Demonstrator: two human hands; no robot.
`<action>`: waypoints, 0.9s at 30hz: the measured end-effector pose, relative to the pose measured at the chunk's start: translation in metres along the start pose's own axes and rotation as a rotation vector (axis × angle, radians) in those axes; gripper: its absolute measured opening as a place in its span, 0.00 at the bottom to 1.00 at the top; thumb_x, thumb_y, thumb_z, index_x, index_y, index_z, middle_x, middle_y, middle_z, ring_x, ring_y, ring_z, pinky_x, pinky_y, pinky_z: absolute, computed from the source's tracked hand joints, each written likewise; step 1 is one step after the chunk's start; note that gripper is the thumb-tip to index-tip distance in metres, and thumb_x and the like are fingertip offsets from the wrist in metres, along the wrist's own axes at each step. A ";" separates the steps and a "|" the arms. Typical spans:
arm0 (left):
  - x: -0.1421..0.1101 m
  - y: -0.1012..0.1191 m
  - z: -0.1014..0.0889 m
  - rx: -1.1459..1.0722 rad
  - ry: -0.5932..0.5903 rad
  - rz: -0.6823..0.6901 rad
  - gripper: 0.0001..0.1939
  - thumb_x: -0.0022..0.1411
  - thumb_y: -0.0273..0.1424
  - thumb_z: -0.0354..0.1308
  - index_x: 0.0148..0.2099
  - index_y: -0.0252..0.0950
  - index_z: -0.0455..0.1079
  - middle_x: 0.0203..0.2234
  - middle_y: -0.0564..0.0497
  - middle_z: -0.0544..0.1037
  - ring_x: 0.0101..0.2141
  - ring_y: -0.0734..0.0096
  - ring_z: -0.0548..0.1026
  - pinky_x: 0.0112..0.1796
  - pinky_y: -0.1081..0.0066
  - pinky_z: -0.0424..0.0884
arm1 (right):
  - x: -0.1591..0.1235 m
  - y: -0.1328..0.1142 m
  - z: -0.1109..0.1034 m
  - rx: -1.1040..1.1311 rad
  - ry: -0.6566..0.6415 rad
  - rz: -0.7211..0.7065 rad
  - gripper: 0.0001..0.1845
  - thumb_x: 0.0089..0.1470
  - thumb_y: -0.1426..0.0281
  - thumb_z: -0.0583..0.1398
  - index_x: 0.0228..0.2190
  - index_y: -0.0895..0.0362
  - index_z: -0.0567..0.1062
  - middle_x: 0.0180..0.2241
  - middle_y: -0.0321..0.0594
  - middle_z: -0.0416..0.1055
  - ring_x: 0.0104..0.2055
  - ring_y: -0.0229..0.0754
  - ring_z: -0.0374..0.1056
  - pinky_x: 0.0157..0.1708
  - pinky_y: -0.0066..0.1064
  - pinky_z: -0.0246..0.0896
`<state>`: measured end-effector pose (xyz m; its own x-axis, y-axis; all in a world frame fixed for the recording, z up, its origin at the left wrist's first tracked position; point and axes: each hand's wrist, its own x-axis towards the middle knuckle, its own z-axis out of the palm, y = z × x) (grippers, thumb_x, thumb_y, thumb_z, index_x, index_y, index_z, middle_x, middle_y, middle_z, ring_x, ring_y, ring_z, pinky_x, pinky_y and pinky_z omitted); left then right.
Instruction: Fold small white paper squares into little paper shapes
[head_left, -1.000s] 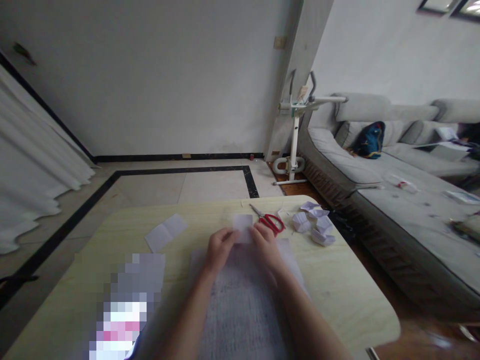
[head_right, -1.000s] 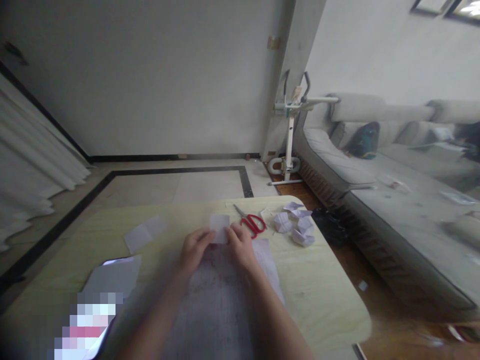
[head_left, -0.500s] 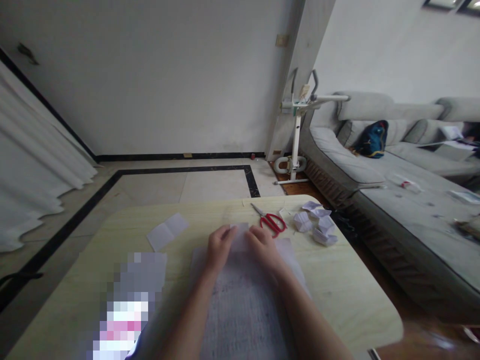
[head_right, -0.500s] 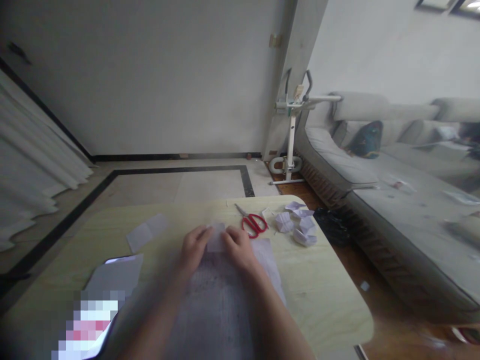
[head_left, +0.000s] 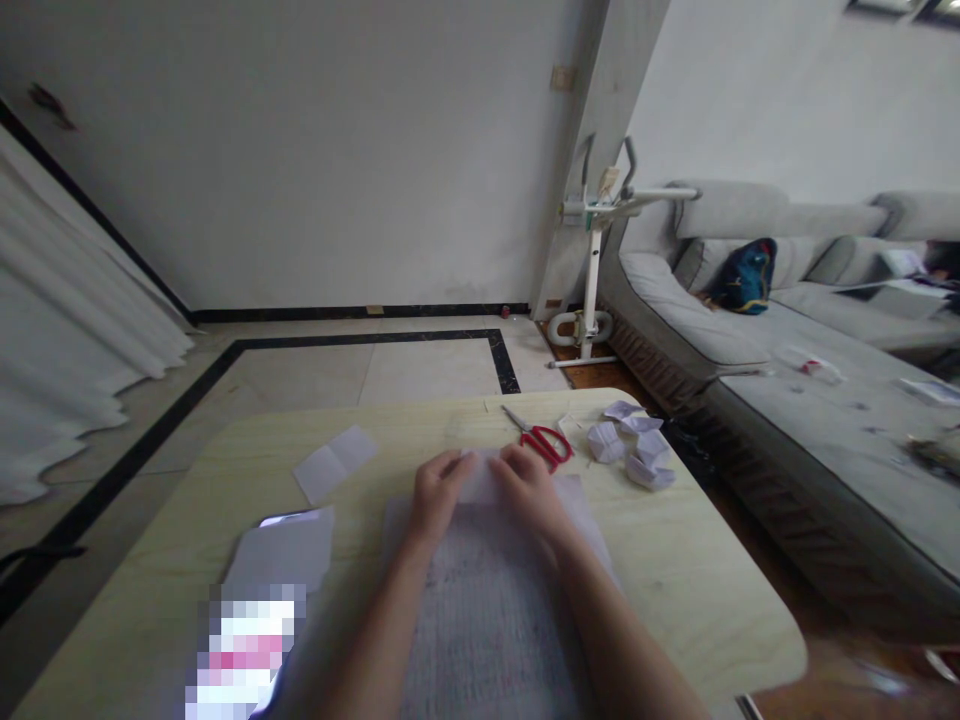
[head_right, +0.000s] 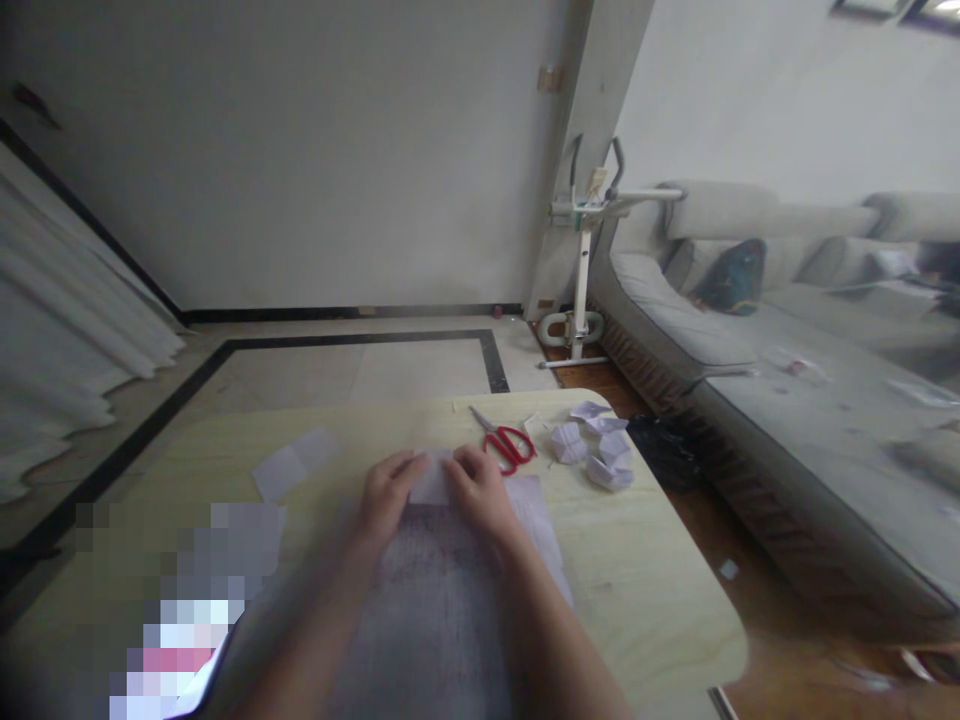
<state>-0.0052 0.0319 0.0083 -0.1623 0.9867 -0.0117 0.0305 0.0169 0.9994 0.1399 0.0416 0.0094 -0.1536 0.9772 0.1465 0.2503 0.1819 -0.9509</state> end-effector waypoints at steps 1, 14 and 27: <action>0.000 -0.001 0.000 -0.001 0.005 -0.002 0.15 0.51 0.40 0.60 0.22 0.33 0.68 0.17 0.57 0.65 0.21 0.75 0.62 0.23 0.77 0.58 | 0.000 0.000 0.000 0.009 -0.001 0.008 0.15 0.54 0.62 0.55 0.20 0.56 0.62 0.20 0.32 0.57 0.24 0.36 0.54 0.22 0.26 0.50; 0.001 -0.002 -0.002 0.007 0.025 0.069 0.13 0.53 0.36 0.58 0.23 0.33 0.70 0.18 0.55 0.69 0.24 0.73 0.66 0.26 0.75 0.61 | -0.004 -0.005 0.000 0.071 -0.048 0.127 0.15 0.52 0.64 0.55 0.18 0.56 0.61 0.19 0.32 0.57 0.23 0.36 0.55 0.21 0.26 0.48; 0.004 -0.004 0.000 -0.077 0.102 -0.022 0.12 0.48 0.37 0.64 0.30 0.31 0.76 0.22 0.52 0.77 0.25 0.71 0.72 0.27 0.75 0.66 | 0.001 0.002 -0.004 0.127 0.086 0.062 0.16 0.52 0.63 0.56 0.17 0.57 0.65 0.18 0.33 0.61 0.22 0.35 0.57 0.23 0.26 0.50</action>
<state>-0.0059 0.0355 0.0039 -0.2619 0.9645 -0.0341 -0.0497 0.0218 0.9985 0.1442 0.0437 0.0084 -0.0575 0.9929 0.1045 0.1329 0.1113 -0.9849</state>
